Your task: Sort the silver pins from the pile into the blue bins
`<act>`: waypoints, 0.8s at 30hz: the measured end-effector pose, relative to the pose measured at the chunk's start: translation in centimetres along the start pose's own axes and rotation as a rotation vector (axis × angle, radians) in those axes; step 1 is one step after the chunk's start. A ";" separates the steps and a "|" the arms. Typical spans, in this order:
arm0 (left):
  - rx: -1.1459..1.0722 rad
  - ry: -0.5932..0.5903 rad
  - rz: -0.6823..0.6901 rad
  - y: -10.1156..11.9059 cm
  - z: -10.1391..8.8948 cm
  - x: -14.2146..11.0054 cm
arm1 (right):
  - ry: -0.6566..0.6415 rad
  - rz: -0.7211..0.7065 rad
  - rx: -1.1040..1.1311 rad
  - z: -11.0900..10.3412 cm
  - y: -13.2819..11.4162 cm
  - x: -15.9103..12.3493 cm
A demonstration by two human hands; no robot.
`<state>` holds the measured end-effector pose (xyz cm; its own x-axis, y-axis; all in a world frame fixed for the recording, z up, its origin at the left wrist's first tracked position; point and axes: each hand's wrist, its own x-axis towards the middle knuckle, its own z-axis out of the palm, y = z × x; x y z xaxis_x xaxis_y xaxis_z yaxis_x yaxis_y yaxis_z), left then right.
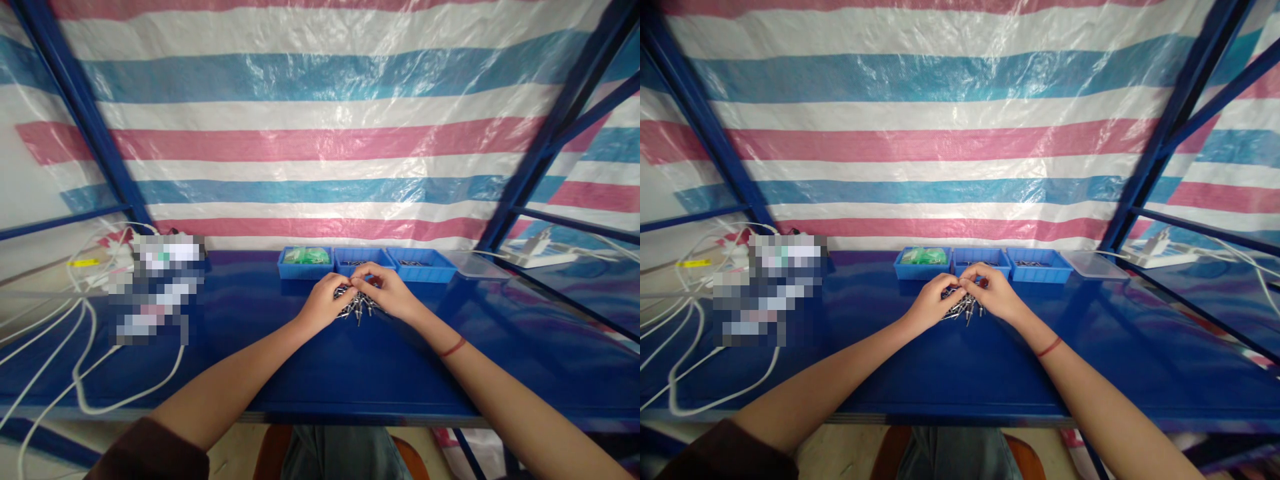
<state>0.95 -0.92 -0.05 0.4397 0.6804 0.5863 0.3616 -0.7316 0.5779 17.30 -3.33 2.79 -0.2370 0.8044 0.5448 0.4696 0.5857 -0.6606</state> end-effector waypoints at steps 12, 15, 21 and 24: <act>0.022 0.083 -0.028 -0.3 0.1 -0.1 | -0.045 -0.005 -0.172 -0.8 1.3 0.3; 0.087 0.035 -0.049 -0.8 0.3 -0.3 | 0.153 0.064 -0.306 -2.4 2.8 0.7; 0.228 -0.108 -0.015 -0.7 0.0 -0.5 | 0.445 0.271 -0.735 -7.0 6.7 0.4; 0.244 -0.165 -0.013 -0.6 -0.1 -0.5 | 0.479 0.353 -0.889 -8.2 7.9 0.0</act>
<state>0.42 -0.87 -0.65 0.5541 0.6887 0.4676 0.5467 -0.7246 0.4195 28.01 0.49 1.81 0.3014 0.6781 0.6703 0.9436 -0.1109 -0.3121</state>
